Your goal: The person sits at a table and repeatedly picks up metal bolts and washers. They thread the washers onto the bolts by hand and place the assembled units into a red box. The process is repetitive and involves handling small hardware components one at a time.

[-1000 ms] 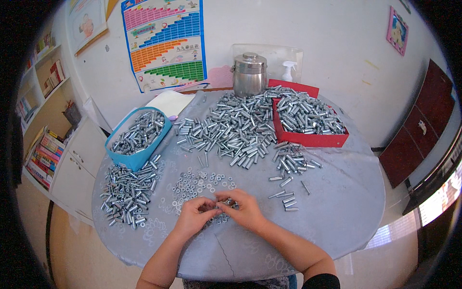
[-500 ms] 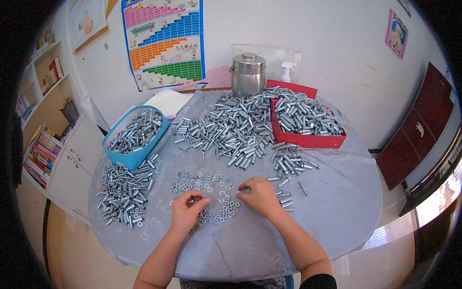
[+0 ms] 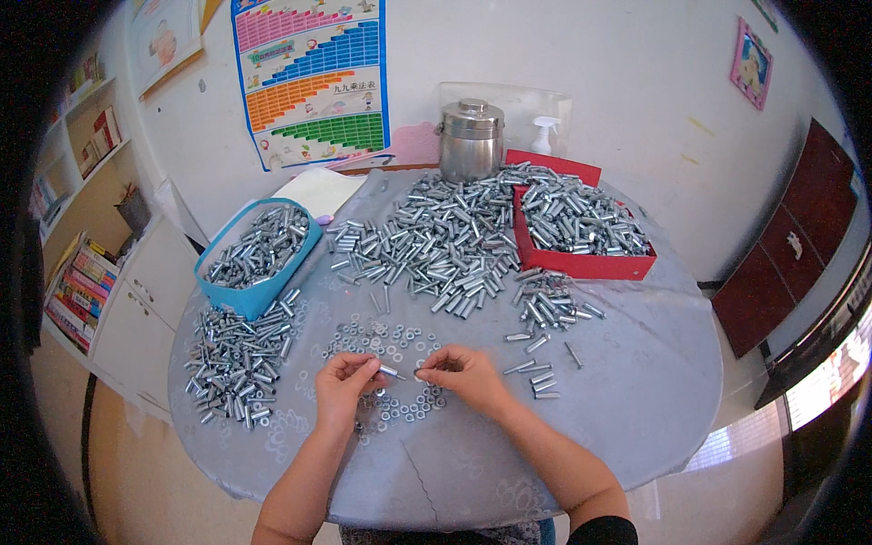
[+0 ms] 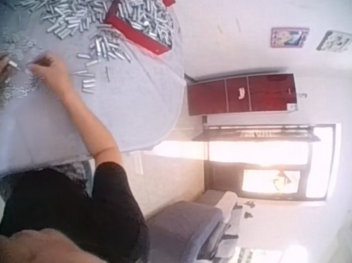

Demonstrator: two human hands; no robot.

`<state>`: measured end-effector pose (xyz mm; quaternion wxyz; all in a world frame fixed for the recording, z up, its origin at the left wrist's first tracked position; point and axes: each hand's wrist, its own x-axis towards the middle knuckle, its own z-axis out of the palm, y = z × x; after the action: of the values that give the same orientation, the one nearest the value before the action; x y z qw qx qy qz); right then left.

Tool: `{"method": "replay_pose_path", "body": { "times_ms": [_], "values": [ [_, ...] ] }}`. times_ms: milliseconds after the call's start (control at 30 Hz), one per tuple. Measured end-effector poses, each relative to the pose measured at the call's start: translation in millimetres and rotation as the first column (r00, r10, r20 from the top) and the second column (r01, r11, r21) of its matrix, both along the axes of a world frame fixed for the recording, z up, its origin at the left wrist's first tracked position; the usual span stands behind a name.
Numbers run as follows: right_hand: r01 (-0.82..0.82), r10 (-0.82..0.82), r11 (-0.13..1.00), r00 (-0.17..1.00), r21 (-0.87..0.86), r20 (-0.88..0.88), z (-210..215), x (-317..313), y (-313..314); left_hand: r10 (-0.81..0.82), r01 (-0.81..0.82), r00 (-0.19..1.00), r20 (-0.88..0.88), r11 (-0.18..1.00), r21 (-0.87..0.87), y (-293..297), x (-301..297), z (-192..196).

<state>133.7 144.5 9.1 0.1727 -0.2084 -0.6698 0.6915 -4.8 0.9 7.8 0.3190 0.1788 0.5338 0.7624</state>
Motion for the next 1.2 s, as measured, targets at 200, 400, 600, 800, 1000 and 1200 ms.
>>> {"method": "replay_pose_path", "body": {
  "times_ms": [200, 400, 600, 800, 1000, 1200],
  "values": [
    [-0.048, 0.044, 0.996, 0.998, -0.074, -0.054, -10.7, -3.9, -9.5, -0.076, 0.075, 0.980, 0.182, 0.997, 0.014, -0.7, -1.3, -5.8],
    [0.064, -0.046, 0.936, 0.997, 0.347, -0.060, -1.3, -2.8, -16.2, -0.093, 0.096, 0.960, 0.266, 0.995, 0.001, -1.6, -2.6, -9.4],
    [0.153, -0.102, 0.902, 0.984, 0.404, -0.144, 1.9, -4.4, -19.9, -0.157, 0.175, 0.950, 0.269, 0.984, -0.042, -1.5, 4.1, 0.6],
    [0.172, -0.122, 0.591, 0.985, 0.788, -0.124, -7.7, -4.9, -8.4, -0.057, 0.059, 0.954, 0.293, 0.998, 0.003, -1.2, -1.3, -1.0],
    [0.102, -0.151, 0.469, 0.988, 0.877, -0.034, -14.3, -5.0, -7.7, -0.100, 0.099, 0.959, 0.266, 0.995, 0.015, -0.6, -0.3, -6.5],
    [0.088, -0.152, 0.446, 0.988, 0.891, -0.021, -11.3, -3.6, -7.9, -0.091, 0.096, 0.957, 0.275, 0.995, -0.007, -0.9, 0.3, -4.5]
  ]
}}
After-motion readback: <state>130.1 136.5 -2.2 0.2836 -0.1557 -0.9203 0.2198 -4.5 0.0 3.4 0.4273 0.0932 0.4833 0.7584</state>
